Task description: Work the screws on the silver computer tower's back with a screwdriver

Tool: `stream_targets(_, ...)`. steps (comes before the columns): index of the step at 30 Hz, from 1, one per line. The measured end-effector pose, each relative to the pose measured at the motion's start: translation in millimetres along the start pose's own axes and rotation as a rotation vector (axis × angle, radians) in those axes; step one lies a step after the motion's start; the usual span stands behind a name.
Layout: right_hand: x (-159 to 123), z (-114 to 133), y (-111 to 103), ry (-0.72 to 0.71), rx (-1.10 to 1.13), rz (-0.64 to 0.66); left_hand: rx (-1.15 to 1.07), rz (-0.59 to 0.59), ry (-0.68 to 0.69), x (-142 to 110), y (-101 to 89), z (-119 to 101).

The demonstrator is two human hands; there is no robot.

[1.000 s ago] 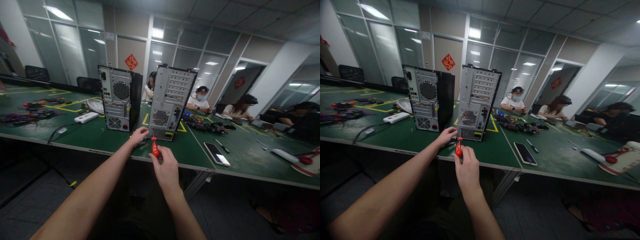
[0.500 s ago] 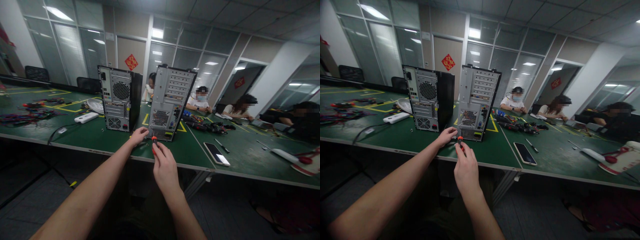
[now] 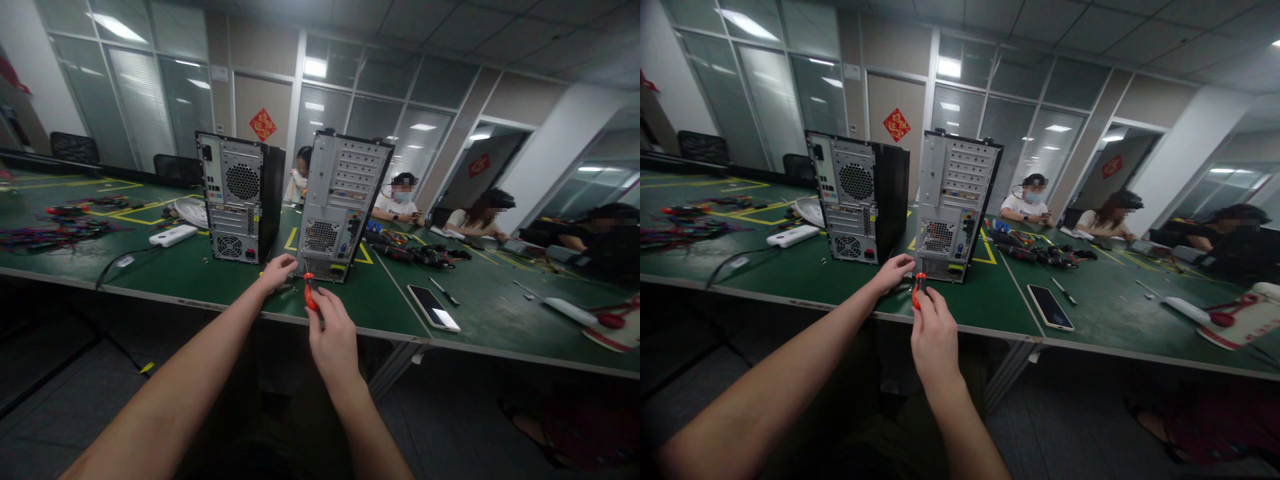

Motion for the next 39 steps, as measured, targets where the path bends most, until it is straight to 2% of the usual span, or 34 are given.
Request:
stream_targets(6,1.0,6.1,0.2,-0.094,-0.034,0.072,0.000,-0.013,0.003,0.1,0.2,-0.6)
stream_targets(19,-2.3,-0.8,0.7,0.033,0.050,-0.042,0.029,-0.005,0.016,-1.4,-0.2,-2.7)
stream_targets(28,0.5,7.5,-0.6,-0.127,-0.092,0.075,0.047,-0.001,0.012,-1.3,-0.8,-3.2)
stream_targets(34,-0.8,1.6,0.5,-0.021,-0.023,-0.012,0.054,0.001,0.019,-2.1,-1.5,-3.7)
stream_targets(39,-1.8,-1.6,0.8,0.034,0.013,-0.031,0.066,-0.014,0.028,-1.3,-1.6,-2.5)
Point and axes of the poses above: each hand's wrist, its own x-axis towards the middle knuckle, its own y-axis out of the palm, z = x × y, the point moved 4 cm from there along x, towards the middle knuckle, and after that the axes turned 14 degrees about -z, right-handed, at the moved point
